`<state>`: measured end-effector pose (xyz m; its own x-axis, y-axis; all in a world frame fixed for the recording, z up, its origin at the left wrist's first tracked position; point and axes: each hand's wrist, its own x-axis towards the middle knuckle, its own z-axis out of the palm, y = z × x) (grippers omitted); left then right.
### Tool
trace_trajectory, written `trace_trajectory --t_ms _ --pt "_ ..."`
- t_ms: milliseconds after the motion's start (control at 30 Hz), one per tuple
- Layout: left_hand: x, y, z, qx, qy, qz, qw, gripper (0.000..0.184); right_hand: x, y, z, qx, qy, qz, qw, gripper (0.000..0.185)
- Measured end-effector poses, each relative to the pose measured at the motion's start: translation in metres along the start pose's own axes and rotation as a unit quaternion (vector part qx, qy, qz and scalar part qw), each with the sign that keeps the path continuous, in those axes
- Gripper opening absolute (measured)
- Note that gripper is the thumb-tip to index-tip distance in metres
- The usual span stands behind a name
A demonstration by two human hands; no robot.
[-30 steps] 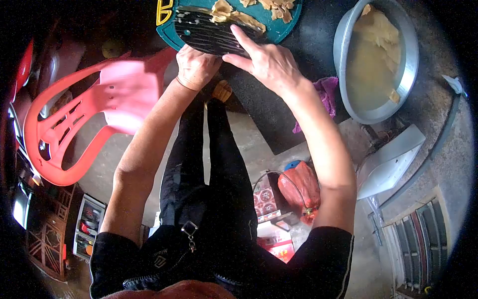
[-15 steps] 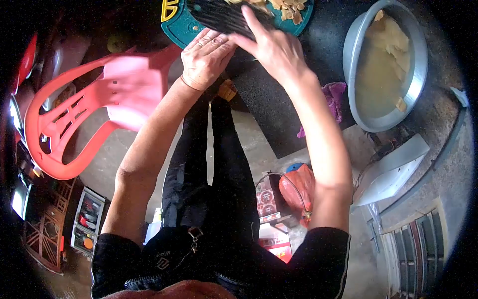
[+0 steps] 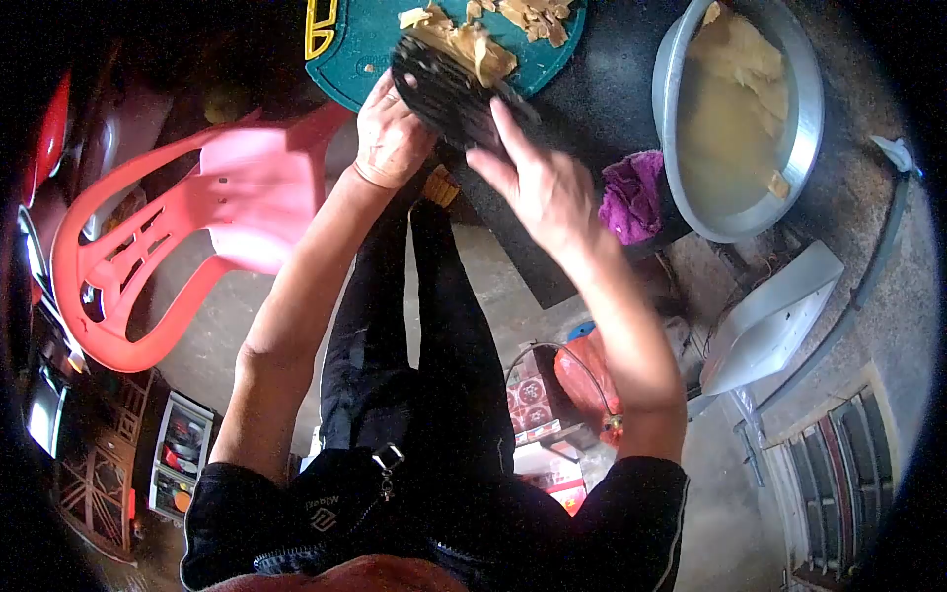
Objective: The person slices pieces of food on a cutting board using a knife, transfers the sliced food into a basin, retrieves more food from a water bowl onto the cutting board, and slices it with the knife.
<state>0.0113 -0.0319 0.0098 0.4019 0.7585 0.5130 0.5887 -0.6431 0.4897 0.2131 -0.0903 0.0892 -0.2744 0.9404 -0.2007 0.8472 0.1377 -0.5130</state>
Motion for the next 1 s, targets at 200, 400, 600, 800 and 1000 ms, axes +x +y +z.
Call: trace_trajectory --t_ms 200,400,600,800,1000 --pt "-0.008 -0.006 0.004 0.000 -0.030 0.000 1.000 0.021 -0.018 -0.007 0.002 -0.035 0.004 0.034 0.999 0.066" --pt "-0.002 0.001 0.004 0.036 -0.010 -0.018 0.999 0.020 0.032 0.009 0.030 -0.025 0.058 -0.044 0.997 0.071" --pt "0.002 0.003 0.011 0.063 0.005 -0.028 0.998 0.011 0.093 -0.014 0.002 -0.055 -0.039 0.007 0.998 0.052" --pt "0.001 0.001 0.008 0.066 -0.017 -0.026 0.997 0.012 0.027 0.034 0.018 -0.043 0.054 -0.044 0.997 0.068" --pt "0.001 0.004 0.010 0.069 0.015 -0.020 0.997 0.017 0.023 0.045 0.003 -0.064 0.045 -0.048 0.996 0.066"
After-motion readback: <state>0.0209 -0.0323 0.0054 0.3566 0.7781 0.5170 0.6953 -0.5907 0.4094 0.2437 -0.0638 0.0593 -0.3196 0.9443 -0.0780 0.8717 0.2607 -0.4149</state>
